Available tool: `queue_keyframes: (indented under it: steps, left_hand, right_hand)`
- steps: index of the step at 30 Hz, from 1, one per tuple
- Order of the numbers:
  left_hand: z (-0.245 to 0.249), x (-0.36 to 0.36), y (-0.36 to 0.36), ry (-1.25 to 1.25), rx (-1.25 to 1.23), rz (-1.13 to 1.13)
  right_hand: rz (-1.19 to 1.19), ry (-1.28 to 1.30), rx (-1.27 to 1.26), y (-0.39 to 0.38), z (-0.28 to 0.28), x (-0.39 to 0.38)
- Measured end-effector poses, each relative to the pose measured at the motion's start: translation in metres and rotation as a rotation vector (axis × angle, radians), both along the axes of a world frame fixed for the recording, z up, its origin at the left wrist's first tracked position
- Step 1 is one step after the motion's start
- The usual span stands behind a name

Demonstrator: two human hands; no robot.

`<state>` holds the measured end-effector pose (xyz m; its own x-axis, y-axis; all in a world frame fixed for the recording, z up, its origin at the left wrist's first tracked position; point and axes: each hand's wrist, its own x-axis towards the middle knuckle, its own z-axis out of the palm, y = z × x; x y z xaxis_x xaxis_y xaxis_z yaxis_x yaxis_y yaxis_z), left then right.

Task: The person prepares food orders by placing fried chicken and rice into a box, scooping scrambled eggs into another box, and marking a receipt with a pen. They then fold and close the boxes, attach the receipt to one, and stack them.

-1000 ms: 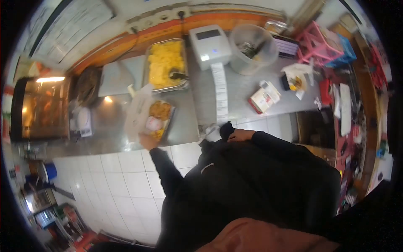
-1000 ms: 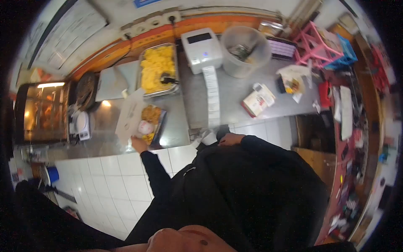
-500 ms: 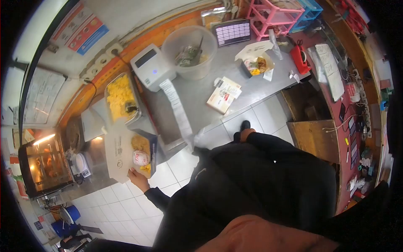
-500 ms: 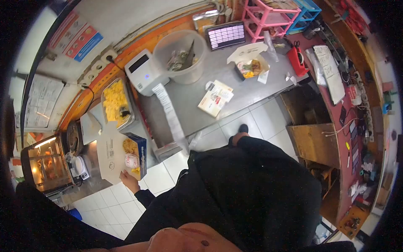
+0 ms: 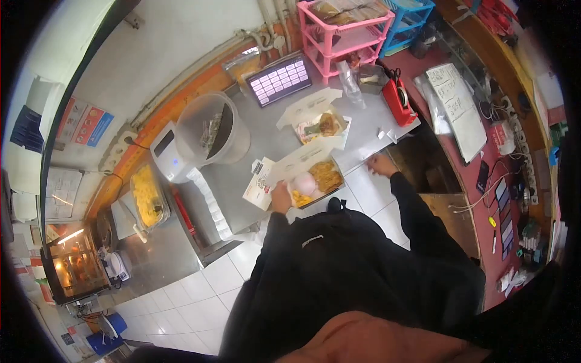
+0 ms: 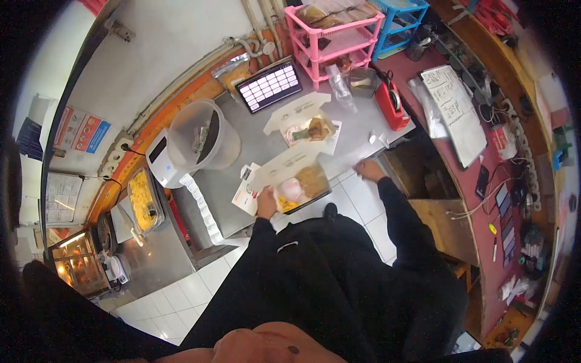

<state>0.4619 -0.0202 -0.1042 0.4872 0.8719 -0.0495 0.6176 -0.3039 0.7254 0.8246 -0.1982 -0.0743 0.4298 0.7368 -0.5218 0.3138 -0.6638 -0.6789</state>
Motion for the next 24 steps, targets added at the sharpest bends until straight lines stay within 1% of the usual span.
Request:
queue_keyframes:
  steps: [2, 3, 4, 6, 7, 8, 9, 10, 11, 12, 14, 15, 16, 17, 18, 20, 22, 23, 24]
  left_hand:
    - [-0.006, 0.038, 0.003, 0.05, -0.039, 0.029]
    - [-0.01, 0.052, 0.007, 0.075, -0.054, 0.047]
    - [-0.022, 0.061, 0.008, 0.019, 0.003, 0.083]
    - [-0.05, 0.071, 0.012, -0.093, 0.12, 0.157]
    - [-0.051, 0.074, 0.015, -0.094, 0.188, 0.159]
    - [-0.03, 0.076, 0.016, -0.11, -0.011, 0.177]
    - [0.017, 0.078, 0.012, -0.128, -0.212, 0.195]
    - [0.044, 0.077, 0.012, -0.147, -0.416, 0.215]
    - [0.043, 0.068, 0.017, -0.099, -0.46, 0.152]
    - [0.034, 0.054, 0.021, -0.118, -0.469, 0.016]
    - [0.013, 0.013, 0.033, -0.157, -0.464, -0.207]
    - [0.03, -0.007, 0.041, -0.194, -0.593, -0.189]
    - [0.065, -0.025, 0.046, -0.244, -0.716, -0.164]
    - [0.088, -0.046, 0.054, -0.307, -0.83, -0.141]
    - [0.095, -0.076, 0.064, -0.491, -0.935, -0.038]
    - [0.131, -0.117, 0.08, -0.491, -0.668, 0.244]
    - [0.16, -0.144, 0.105, -0.56, -0.432, 0.541]
    - [0.162, -0.158, 0.123, -0.545, -0.307, 0.62]
    - [0.162, -0.167, 0.141, -0.528, -0.187, 0.688]
  right_hand:
    - [-0.042, -0.172, 0.303, 0.041, -0.024, 0.051]
    - [-0.12, -0.206, 0.435, 0.07, -0.006, 0.065]
    - [-0.198, -0.238, 0.57, 0.105, 0.022, 0.073]
    - [-0.261, -0.597, 0.732, 0.171, 0.061, 0.094]
    - [-0.263, -0.638, 0.748, 0.201, 0.092, 0.097]
    - [-0.264, -0.677, 0.757, 0.227, 0.112, 0.104]
    - [-0.207, -0.731, 0.784, 0.258, 0.109, 0.126]
    - [-0.146, -0.781, 0.809, 0.287, 0.1, 0.15]
    - [-0.099, -0.896, 0.848, 0.31, 0.095, 0.167]
    - [-0.045, -1.005, 0.896, 0.334, 0.088, 0.186]
    - [0.003, -1.234, 0.621, 0.392, 0.008, 0.263]
    - [0.056, -1.282, 0.5, 0.407, -0.003, 0.272]
    - [0.111, -1.316, 0.393, 0.407, -0.006, 0.277]
    - [0.158, -1.345, 0.331, 0.411, -0.011, 0.281]
    - [0.199, -1.381, 0.295, 0.417, -0.017, 0.284]
    - [0.242, -1.46, 0.259, 0.424, -0.032, 0.294]
    - [0.219, -1.512, 0.259, 0.428, -0.041, 0.302]
    - [0.265, -1.485, 0.116, 0.42, -0.004, 0.271]
    - [0.196, -1.4, 0.117, 0.421, -0.003, 0.268]
